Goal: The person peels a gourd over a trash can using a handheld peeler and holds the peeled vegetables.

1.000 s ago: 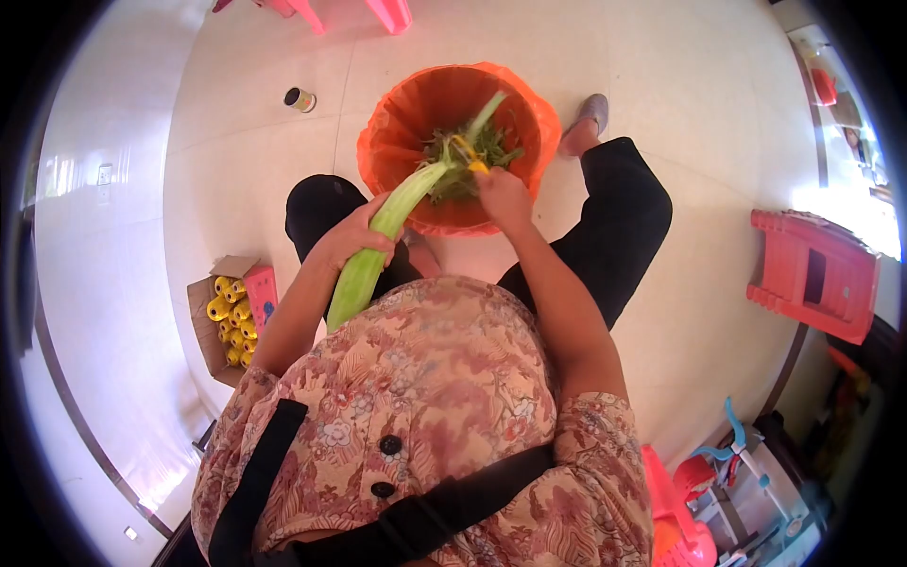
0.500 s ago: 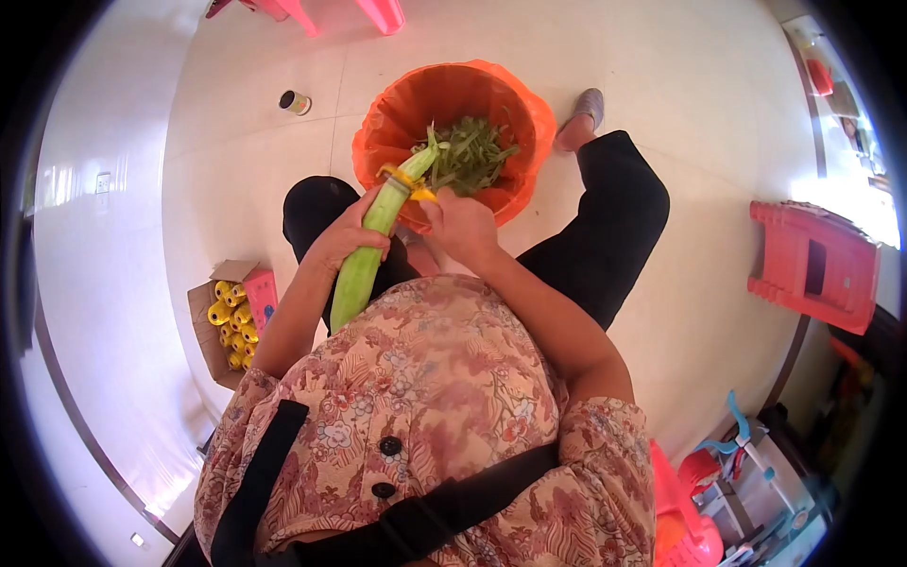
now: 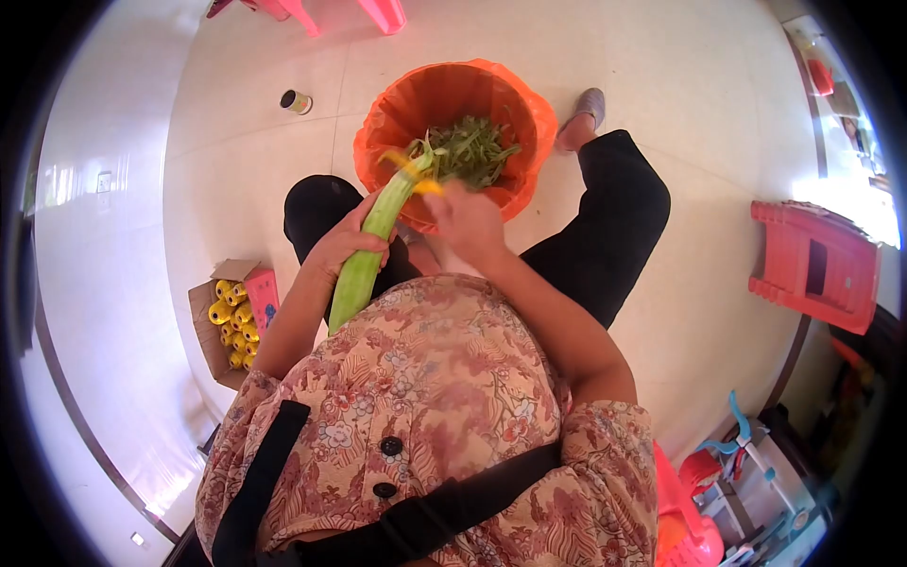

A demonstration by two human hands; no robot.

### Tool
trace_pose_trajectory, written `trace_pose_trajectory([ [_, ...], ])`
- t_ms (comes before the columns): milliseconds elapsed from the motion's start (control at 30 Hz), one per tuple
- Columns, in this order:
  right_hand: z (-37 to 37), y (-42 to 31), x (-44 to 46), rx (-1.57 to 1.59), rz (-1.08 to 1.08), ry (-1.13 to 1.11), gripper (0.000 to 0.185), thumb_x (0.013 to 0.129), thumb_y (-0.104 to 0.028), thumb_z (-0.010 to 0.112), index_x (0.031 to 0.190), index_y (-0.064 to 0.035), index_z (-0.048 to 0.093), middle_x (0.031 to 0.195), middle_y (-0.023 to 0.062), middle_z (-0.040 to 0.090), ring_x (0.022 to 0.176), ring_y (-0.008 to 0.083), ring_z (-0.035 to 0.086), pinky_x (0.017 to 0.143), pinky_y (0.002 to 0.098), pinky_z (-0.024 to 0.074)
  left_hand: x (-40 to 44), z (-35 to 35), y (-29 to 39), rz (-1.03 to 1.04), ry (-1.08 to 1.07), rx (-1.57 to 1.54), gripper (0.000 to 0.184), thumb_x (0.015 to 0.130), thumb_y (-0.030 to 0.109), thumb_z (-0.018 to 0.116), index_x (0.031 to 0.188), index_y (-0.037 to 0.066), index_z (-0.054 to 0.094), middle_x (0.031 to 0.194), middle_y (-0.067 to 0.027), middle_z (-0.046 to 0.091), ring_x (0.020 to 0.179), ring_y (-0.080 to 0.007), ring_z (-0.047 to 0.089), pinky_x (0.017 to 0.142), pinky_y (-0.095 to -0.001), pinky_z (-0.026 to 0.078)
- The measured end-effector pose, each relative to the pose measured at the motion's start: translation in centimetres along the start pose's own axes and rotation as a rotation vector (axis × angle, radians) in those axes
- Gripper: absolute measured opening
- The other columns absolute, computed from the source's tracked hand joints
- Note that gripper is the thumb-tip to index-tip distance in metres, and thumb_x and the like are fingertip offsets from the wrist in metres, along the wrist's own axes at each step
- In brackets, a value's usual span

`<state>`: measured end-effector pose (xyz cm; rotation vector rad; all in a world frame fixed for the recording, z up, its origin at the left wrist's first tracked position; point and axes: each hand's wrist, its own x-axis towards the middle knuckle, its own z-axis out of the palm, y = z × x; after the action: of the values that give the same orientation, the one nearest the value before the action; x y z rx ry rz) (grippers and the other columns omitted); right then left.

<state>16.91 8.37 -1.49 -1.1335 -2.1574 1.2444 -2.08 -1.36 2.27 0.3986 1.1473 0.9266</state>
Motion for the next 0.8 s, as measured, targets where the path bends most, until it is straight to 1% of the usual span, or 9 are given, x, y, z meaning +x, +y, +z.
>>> trace_pose_trajectory([
  [67, 0.6, -1.1, -1.0, -0.051, -0.141, -0.064, 0.032, 0.089, -0.035, 0.052, 0.084, -0.0035, 0.051, 0.062, 0.0195, 0.057, 0.06, 0.0408, 0.057, 0.054, 0.0488, 0.0435, 0.5, -0.6, -0.6, -0.003, 0.02, 0.026, 0.081, 0.062, 0.0, 0.064, 0.135, 0.008, 0.032, 0.082, -0.0092, 0.053, 0.056, -0.0185, 0.058, 0.05, -0.0285, 0.049],
  [167, 1.0, -1.2, -1.3, -0.054, -0.131, -0.149, 0.03, 0.088, -0.034, 0.053, 0.082, -0.0045, 0.05, 0.062, 0.0197, 0.058, 0.06, 0.0406, 0.057, 0.054, 0.0485, 0.0441, 0.8, -1.0, -0.7, -0.059, 0.09, 0.073, 0.081, 0.063, -0.001, 0.064, 0.136, 0.008, 0.031, 0.084, -0.0095, 0.054, 0.056, -0.0193, 0.058, 0.05, -0.0294, 0.05],
  [267, 1.8, 0.4, -1.3, -0.085, -0.112, -0.127, 0.029, 0.088, -0.032, 0.054, 0.082, -0.0037, 0.051, 0.063, 0.0202, 0.058, 0.061, 0.0411, 0.057, 0.054, 0.0485, 0.0443, 0.3, -0.5, -0.1, -0.004, 0.038, -0.04, 0.083, 0.062, 0.0, 0.065, 0.137, 0.009, 0.03, 0.084, -0.0092, 0.053, 0.056, -0.0196, 0.059, 0.049, -0.0297, 0.05],
  [367, 2.0, 1.7, -0.5, -0.086, -0.039, -0.032, 0.029, 0.088, -0.031, 0.053, 0.081, -0.0029, 0.051, 0.063, 0.0209, 0.058, 0.063, 0.041, 0.058, 0.055, 0.0491, 0.0446, -0.3, 0.3, 0.7, -0.006, 0.0, -0.086, 0.086, 0.062, 0.001, 0.067, 0.138, 0.01, 0.029, 0.082, -0.0088, 0.052, 0.056, -0.0195, 0.059, 0.049, -0.0291, 0.05],
  [467, 1.5, 2.8, 0.4, -0.09, -0.004, 0.02, 0.029, 0.089, -0.031, 0.053, 0.08, -0.0025, 0.051, 0.064, 0.0218, 0.058, 0.064, 0.0409, 0.059, 0.055, 0.05, 0.0446, -0.6, 0.7, 1.0, -0.012, -0.039, -0.067, 0.087, 0.062, 0.002, 0.067, 0.139, 0.011, 0.028, 0.081, -0.0085, 0.05, 0.056, -0.019, 0.058, 0.05, -0.0283, 0.049],
  [567, 0.6, 1.9, 0.5, -0.109, -0.005, 0.012, 0.028, 0.089, -0.03, 0.053, 0.081, -0.0029, 0.051, 0.062, 0.0216, 0.057, 0.062, 0.041, 0.058, 0.054, 0.0504, 0.0446, -0.4, 0.7, 1.0, 0.008, -0.054, -0.048, 0.089, 0.061, 0.003, 0.067, 0.141, 0.011, 0.026, 0.08, -0.0085, 0.05, 0.057, -0.0183, 0.058, 0.051, -0.0279, 0.049],
  [667, 0.4, 1.1, 0.3, -0.092, -0.067, 0.022, 0.029, 0.088, -0.03, 0.054, 0.079, -0.0029, 0.052, 0.061, 0.0216, 0.057, 0.061, 0.0417, 0.058, 0.054, 0.0504, 0.0446, -0.5, 1.0, 1.4, 0.03, -0.03, 0.009, 0.093, 0.06, 0.003, 0.068, 0.142, 0.011, 0.025, 0.08, -0.0086, 0.05, 0.057, -0.0182, 0.058, 0.052, -0.0278, 0.049],
  [800, 0.8, 3.6, 1.4, -0.126, -0.014, 0.099, 0.031, 0.088, -0.031, 0.054, 0.077, -0.002, 0.051, 0.06, 0.0217, 0.057, 0.06, 0.0422, 0.058, 0.054, 0.0497, 0.0449, -0.7, 1.0, 1.3, 0.021, -0.057, 0.007, 0.095, 0.059, 0.003, 0.068, 0.143, 0.011, 0.024, 0.08, -0.0092, 0.05, 0.057, -0.0185, 0.058, 0.053, -0.0277, 0.049],
])
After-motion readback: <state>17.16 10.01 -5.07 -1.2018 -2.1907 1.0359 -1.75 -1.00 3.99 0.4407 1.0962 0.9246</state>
